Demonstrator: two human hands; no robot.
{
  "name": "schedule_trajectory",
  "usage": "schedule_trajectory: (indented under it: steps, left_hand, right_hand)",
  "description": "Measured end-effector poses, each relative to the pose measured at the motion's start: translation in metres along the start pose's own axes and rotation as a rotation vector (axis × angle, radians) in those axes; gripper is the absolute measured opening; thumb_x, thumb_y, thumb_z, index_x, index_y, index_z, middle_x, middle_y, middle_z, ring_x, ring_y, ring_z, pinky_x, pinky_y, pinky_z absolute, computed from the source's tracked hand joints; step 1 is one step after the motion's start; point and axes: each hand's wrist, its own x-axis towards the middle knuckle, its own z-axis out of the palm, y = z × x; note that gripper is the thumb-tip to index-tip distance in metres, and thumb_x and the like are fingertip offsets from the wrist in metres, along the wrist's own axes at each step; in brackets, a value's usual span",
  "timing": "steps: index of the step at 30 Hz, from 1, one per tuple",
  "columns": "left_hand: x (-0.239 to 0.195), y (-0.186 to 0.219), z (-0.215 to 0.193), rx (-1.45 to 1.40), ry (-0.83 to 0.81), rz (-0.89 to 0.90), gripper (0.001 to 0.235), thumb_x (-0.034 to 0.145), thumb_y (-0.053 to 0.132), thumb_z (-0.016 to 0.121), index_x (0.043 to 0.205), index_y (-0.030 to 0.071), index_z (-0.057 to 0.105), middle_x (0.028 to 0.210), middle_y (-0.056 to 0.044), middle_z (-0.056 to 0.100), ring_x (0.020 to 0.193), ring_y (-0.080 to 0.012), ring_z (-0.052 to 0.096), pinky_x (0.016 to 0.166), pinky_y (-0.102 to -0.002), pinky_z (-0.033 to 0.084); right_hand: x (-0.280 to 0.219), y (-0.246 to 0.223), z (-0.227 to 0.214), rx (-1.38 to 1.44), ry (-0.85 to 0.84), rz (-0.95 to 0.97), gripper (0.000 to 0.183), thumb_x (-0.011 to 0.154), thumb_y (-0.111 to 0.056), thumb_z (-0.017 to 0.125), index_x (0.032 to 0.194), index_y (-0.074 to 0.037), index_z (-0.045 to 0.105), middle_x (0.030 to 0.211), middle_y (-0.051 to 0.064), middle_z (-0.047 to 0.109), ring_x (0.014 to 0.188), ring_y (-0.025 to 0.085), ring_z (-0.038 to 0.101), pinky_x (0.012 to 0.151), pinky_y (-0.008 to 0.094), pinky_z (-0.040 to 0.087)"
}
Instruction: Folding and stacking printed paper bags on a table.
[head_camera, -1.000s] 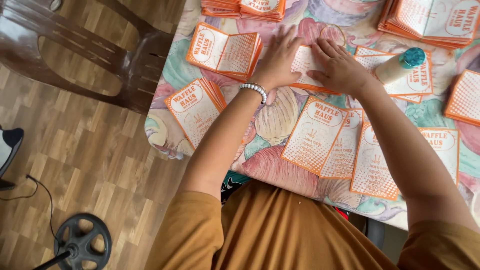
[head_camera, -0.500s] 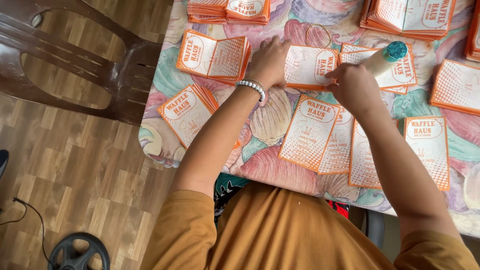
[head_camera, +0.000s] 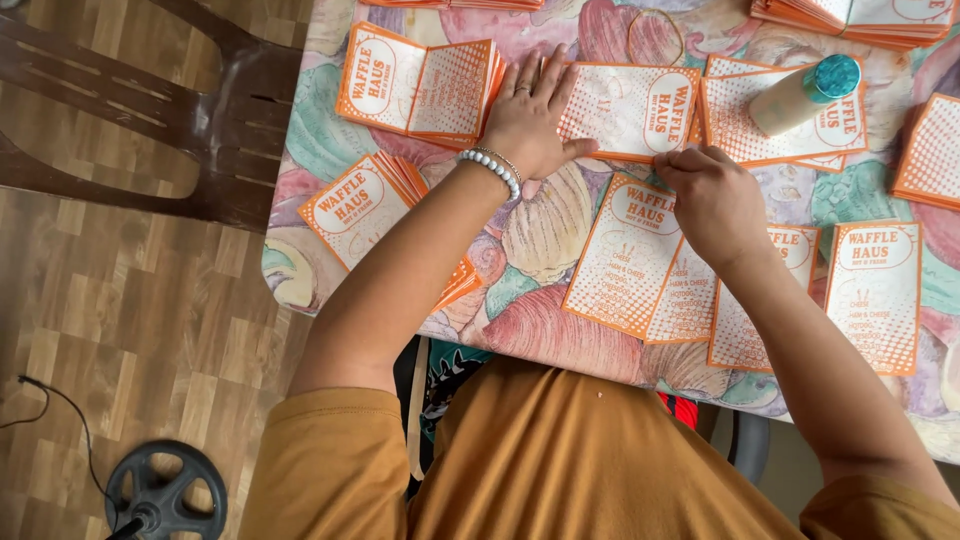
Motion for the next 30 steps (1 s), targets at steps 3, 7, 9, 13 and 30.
schedule_trajectory:
  steps: [3, 7, 9, 13, 30]
  left_hand:
    - [-0.004, -0.002, 0.0, -0.008, 0.05, 0.003, 0.09, 0.1, 0.072, 0.011, 0.166, 0.013, -0.004, 0.171, -0.009, -0.012, 0.158, -0.0327, -0.01, 0.128, -0.049, -0.004]
    - [0.002, 0.0, 0.018, 0.026, 0.183, -0.003, 0.09, 0.103, 0.07, 0.02, 0.166, 0.008, 0.001, 0.17, -0.015, -0.01, 0.159, -0.032, -0.007, 0.128, -0.047, -0.005]
    - [0.005, 0.002, 0.026, -0.092, 0.276, 0.019, 0.094, 0.108, 0.066, 0.043, 0.164, 0.001, 0.006, 0.169, -0.02, -0.006, 0.158, -0.0344, -0.004, 0.129, -0.051, 0.005]
    - [0.01, 0.004, 0.014, -0.278, 0.336, 0.009, 0.107, 0.101, 0.053, 0.075, 0.164, 0.006, 0.003, 0.169, -0.026, -0.003, 0.156, -0.0442, 0.016, 0.123, -0.056, 0.029]
    - [0.04, 0.011, -0.008, -0.131, 0.208, 0.031, 0.144, 0.047, 0.022, 0.105, 0.161, 0.008, 0.017, 0.137, -0.017, 0.049, 0.119, -0.0373, 0.053, 0.085, -0.039, 0.059]
  right_hand:
    - [0.0, 0.007, 0.007, 0.058, 0.024, 0.01, 0.047, 0.076, 0.011, 0.066, 0.113, -0.011, 0.084, 0.111, -0.002, 0.077, 0.093, 0.026, 0.067, 0.068, 0.039, 0.06]
    - [0.01, 0.007, -0.001, 0.161, 0.026, 0.096, 0.04, 0.081, 0.007, 0.063, 0.109, -0.011, 0.085, 0.109, 0.006, 0.08, 0.097, 0.027, 0.073, 0.083, 0.04, 0.062]
    - [0.017, 0.003, -0.016, 0.406, 0.003, 0.269, 0.017, 0.093, 0.001, 0.075, 0.107, -0.004, 0.081, 0.108, 0.009, 0.076, 0.072, 0.024, 0.068, 0.073, 0.037, 0.055]
    - [0.023, 0.003, -0.018, 0.443, 0.139, 0.326, 0.037, 0.078, 0.001, 0.092, 0.112, 0.002, 0.077, 0.095, 0.015, 0.067, 0.069, 0.023, 0.065, 0.071, 0.035, 0.054]
    - [0.05, -0.021, -0.058, 0.428, -0.105, 0.482, 0.088, 0.072, 0.002, 0.077, 0.153, -0.003, 0.044, 0.091, 0.018, 0.068, 0.078, 0.037, 0.062, 0.064, 0.049, 0.049]
